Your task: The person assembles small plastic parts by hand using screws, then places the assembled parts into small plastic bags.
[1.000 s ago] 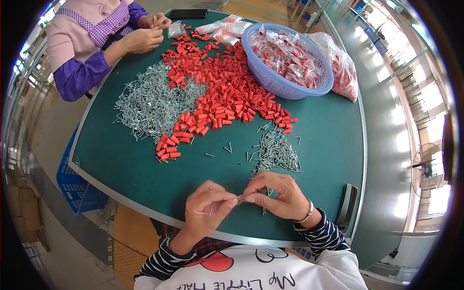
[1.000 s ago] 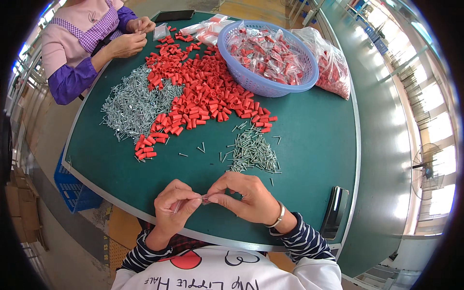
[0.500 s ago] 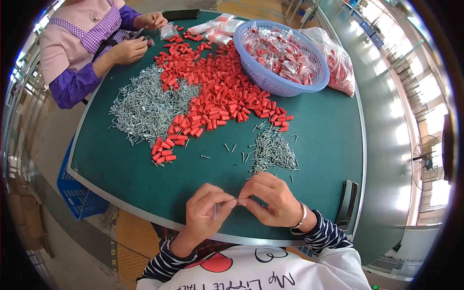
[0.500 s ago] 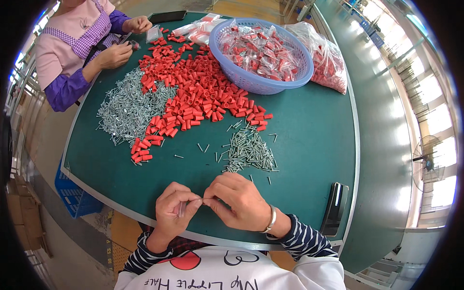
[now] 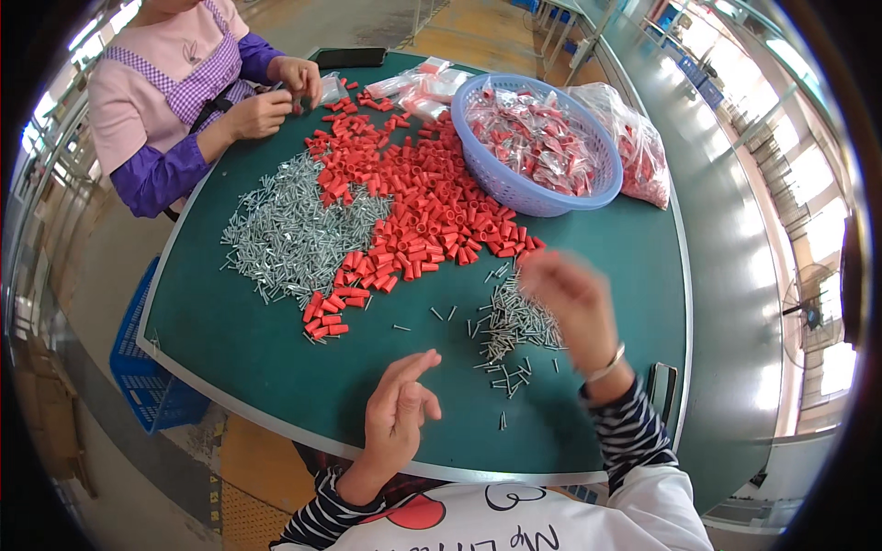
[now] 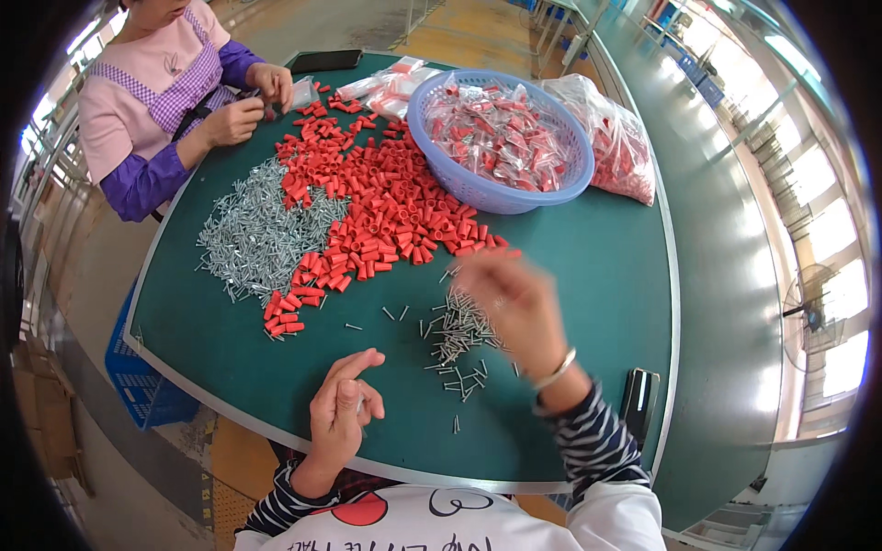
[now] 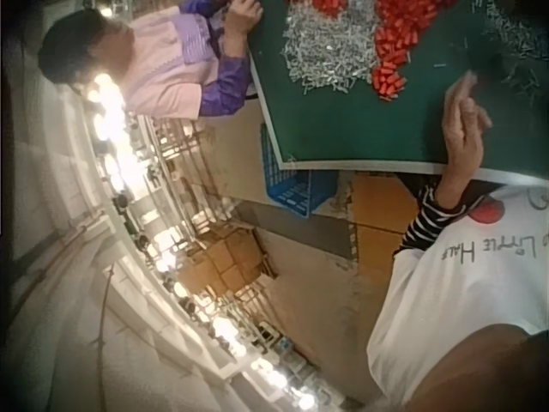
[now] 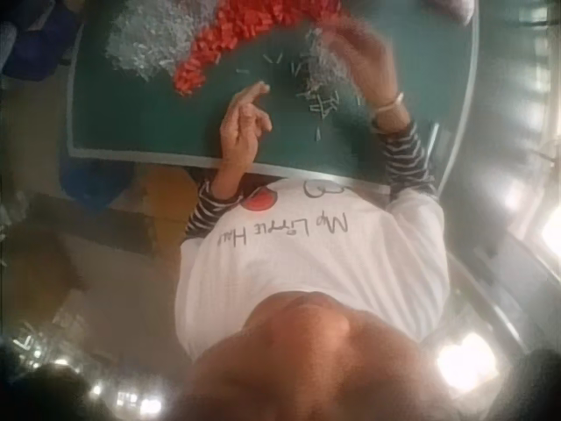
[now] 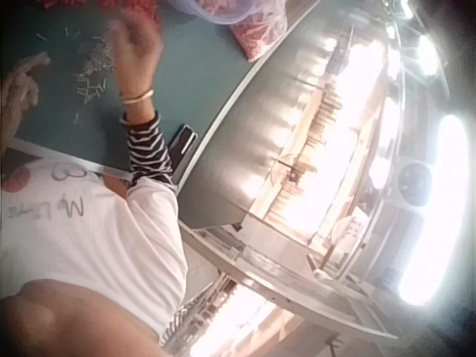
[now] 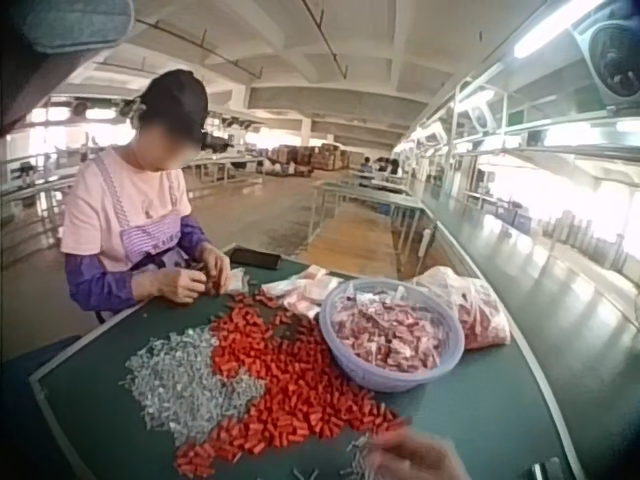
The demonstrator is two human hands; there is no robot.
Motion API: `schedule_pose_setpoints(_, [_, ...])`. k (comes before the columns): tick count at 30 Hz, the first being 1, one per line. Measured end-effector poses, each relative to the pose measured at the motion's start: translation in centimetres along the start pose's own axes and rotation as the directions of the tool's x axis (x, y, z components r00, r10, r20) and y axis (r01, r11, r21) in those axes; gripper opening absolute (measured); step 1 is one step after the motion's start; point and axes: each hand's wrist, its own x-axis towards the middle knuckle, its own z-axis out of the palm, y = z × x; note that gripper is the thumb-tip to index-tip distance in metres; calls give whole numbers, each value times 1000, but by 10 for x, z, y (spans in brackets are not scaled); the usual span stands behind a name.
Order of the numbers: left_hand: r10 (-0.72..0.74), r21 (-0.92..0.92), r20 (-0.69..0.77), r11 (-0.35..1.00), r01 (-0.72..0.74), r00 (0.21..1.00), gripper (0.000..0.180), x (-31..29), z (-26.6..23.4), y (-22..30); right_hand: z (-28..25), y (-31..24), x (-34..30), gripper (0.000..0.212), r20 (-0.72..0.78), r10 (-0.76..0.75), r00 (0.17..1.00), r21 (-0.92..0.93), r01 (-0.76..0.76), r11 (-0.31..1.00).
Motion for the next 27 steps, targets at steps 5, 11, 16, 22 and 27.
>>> schedule_pose_setpoints(5, [84, 75, 65, 993, -89, 994, 39, 3, 0, 9, 68, 8, -53, 23, 450, -249, 858, -147, 346, 927])
schedule_pose_setpoints(11, [224, 187, 84, 954, -236, 971, 36, 6, -2, 4, 75, 13, -60, 19, 406, -363, 838, -95, 434, 896])
schedule_pose_setpoints(16, [135, 88, 19, 987, -136, 991, 32, 4, 9, 4, 67, -2, -69, 13, 267, -130, 955, -46, 147, 988])
schedule_pose_setpoints(22, [88, 92, -37, 992, -85, 995, 25, 7, 11, 17, 58, -1, -73, 14, 153, 77, 985, 162, -102, 981])
schedule_pose_setpoints(27, [-33, -44, -19, 999, 32, 999, 19, 13, 14, 27, 51, 5, -74, 15, 113, 168, 979, 249, -192, 949])
